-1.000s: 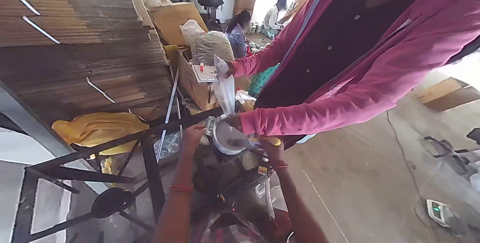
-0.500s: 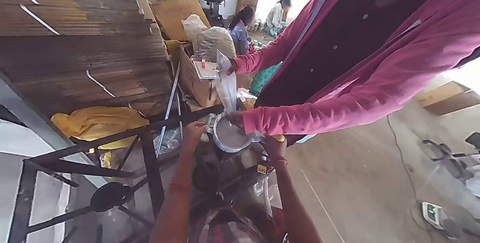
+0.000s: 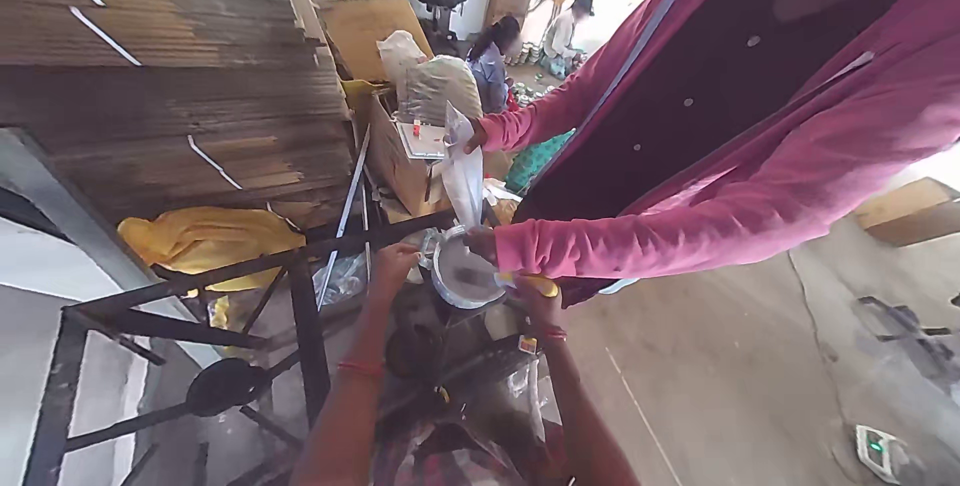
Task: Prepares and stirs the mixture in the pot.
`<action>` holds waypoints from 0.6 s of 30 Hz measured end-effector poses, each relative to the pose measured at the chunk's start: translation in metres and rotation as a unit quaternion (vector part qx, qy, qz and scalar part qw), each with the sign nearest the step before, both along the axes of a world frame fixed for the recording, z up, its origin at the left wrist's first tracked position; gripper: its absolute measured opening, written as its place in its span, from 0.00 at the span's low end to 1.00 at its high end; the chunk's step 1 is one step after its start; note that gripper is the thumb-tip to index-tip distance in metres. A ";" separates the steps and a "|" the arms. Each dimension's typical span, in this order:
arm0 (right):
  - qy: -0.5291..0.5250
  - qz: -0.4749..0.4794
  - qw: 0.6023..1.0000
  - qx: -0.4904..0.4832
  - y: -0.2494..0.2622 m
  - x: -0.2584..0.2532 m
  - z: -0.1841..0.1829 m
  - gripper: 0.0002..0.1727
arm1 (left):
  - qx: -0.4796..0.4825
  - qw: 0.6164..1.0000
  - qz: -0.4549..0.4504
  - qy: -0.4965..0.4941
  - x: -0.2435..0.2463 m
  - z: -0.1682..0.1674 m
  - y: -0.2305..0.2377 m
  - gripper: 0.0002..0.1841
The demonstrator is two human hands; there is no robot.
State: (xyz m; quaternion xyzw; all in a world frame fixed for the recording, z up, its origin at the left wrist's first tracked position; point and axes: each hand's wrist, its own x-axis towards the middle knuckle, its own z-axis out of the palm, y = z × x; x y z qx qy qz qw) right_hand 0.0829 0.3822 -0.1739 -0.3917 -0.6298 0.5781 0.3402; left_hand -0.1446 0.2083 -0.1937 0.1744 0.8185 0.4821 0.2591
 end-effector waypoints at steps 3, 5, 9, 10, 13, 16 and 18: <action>-0.013 -0.038 0.999 0.011 0.003 0.017 0.004 0.10 | -0.011 1.000 0.000 0.013 -0.001 -0.001 0.000 0.16; -0.023 -0.099 0.995 0.014 0.009 0.014 -0.002 0.10 | -0.019 1.000 0.002 0.021 0.001 -0.003 -0.001 0.15; 0.023 -0.056 0.998 -0.015 0.003 0.001 -0.010 0.08 | -0.018 1.000 0.002 0.018 0.001 -0.002 0.000 0.16; 0.034 -0.017 0.999 -0.012 -0.001 0.004 -0.008 0.08 | -0.016 1.000 0.000 0.017 0.000 -0.002 -0.001 0.16; 0.019 -0.008 1.000 0.002 0.001 0.014 0.002 0.09 | -0.010 1.000 0.001 0.012 0.000 -0.002 0.001 0.16; -0.017 -0.083 0.996 0.008 0.010 0.002 -0.007 0.10 | -0.006 1.000 0.005 0.009 0.002 -0.004 -0.001 0.17; 0.009 -0.063 0.998 0.012 0.008 -0.009 -0.013 0.09 | -0.006 1.000 0.003 0.010 0.001 -0.004 -0.001 0.16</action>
